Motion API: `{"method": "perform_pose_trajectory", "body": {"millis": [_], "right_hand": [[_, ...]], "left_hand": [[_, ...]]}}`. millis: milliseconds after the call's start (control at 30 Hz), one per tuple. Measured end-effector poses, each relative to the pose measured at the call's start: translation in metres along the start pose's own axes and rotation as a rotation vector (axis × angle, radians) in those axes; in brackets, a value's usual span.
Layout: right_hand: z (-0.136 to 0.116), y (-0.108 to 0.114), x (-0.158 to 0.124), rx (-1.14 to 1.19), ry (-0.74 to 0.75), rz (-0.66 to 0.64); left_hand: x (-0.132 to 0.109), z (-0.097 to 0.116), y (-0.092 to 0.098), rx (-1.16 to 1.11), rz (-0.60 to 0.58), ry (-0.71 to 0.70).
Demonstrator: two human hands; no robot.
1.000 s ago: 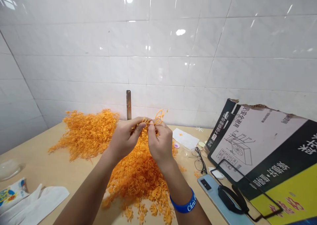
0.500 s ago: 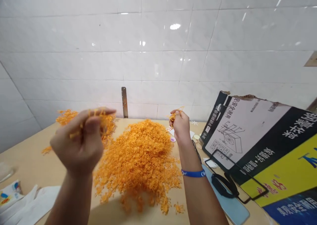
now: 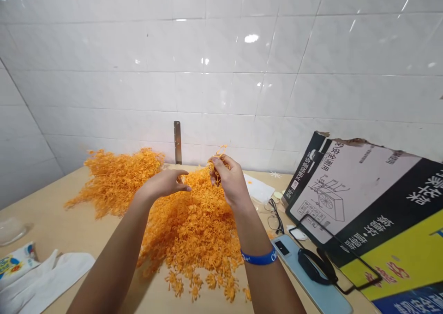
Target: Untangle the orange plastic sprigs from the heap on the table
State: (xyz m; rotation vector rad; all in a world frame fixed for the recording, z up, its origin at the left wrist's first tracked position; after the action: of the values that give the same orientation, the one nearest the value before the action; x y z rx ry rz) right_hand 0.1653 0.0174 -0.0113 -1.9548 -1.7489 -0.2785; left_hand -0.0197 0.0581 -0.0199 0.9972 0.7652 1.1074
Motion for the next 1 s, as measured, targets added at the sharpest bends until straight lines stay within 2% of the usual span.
{"method": "perform_pose_trajectory", "body": {"millis": [133, 267, 500, 600, 733, 1000], "right_hand": [[0.003, -0.005, -0.002, -0.051, -0.002, -0.029], [0.004, -0.009, -0.005, -0.079, 0.001, -0.025], [0.007, -0.01, -0.004, -0.044, 0.002, -0.02], [0.007, -0.012, -0.006, -0.024, -0.003, 0.009], [0.008, -0.018, -0.007, -0.003, 0.004, 0.033], [0.014, -0.018, -0.006, 0.007, -0.027, 0.064]], "left_hand": [[0.005, -0.004, -0.006, 0.001, -0.039, 0.003], [0.009, -0.004, -0.008, -0.029, -0.025, 0.006], [0.007, 0.0, -0.002, -0.075, 0.106, -0.038], [0.002, 0.005, 0.003, -0.121, 0.17, -0.095], [-0.004, 0.014, 0.006, -0.271, 0.199, -0.208], [0.006, 0.008, -0.004, -0.43, 0.124, -0.282]]}}
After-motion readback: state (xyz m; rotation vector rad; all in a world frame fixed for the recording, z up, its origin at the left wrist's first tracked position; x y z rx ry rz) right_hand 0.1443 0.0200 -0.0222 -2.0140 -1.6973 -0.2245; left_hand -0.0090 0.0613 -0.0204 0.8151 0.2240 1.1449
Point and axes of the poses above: each hand's wrist, its own x-axis towards the middle knuckle, its own y-axis out of the back of the hand, z = x × y, the point moved 3 cm from there along x, towards the middle knuckle, and after that the axes turned 4 degrees about y, right-handed, at the moved point
